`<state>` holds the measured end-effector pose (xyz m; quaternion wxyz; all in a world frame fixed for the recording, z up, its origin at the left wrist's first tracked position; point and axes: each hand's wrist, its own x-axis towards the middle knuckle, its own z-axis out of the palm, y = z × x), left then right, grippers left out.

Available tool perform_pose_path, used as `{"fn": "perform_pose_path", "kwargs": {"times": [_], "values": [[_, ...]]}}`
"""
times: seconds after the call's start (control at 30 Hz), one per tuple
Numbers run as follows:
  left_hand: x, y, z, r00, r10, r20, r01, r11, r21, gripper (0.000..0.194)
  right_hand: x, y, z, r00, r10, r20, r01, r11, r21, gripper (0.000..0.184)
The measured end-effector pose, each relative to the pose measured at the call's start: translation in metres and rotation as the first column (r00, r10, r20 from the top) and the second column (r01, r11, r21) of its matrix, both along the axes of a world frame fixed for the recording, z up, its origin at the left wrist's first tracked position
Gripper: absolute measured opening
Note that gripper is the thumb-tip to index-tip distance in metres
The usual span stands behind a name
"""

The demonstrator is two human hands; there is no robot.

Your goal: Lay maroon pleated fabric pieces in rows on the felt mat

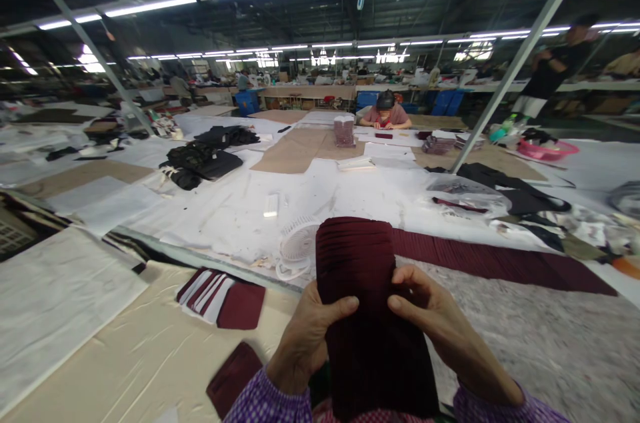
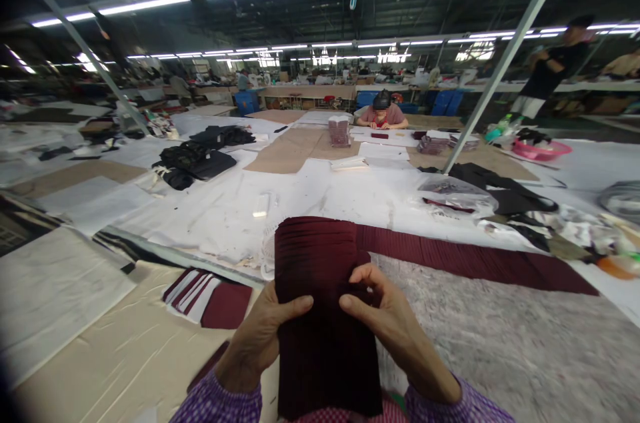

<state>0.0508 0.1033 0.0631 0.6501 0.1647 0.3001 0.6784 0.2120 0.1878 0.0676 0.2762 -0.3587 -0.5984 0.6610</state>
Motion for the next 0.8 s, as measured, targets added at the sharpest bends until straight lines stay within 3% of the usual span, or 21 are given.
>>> {"fn": "perform_pose_path", "kwargs": {"times": [0.2, 0.53, 0.67, 0.8], "values": [[-0.0015, -0.0002, 0.0019, 1.0, 0.028, 0.006, -0.028, 1.0, -0.013, 0.034, -0.0021, -0.0006, 0.0016, 0.996, 0.074, 0.054, -0.077, 0.996, 0.047, 0.027], [-0.0009, -0.0003, -0.0041, 1.0, 0.028, -0.007, -0.028, 0.999, 0.016, 0.03, -0.0025, -0.0015, 0.0037, 0.991, 0.046, 0.123, -0.066, 0.985, 0.16, 0.021], [-0.0003, -0.0015, -0.0031, 1.0, 0.017, 0.015, -0.018, 0.999, 0.027, 0.031, -0.0018, 0.0018, 0.0013, 0.996, -0.019, 0.09, 0.001, 0.98, 0.201, 0.034], [0.0001, -0.002, -0.0009, 1.0, 0.02, 0.016, -0.021, 1.0, 0.015, 0.034, -0.0014, 0.0041, 0.0017, 0.997, 0.026, 0.077, -0.038, 0.988, 0.15, 0.04]]}}
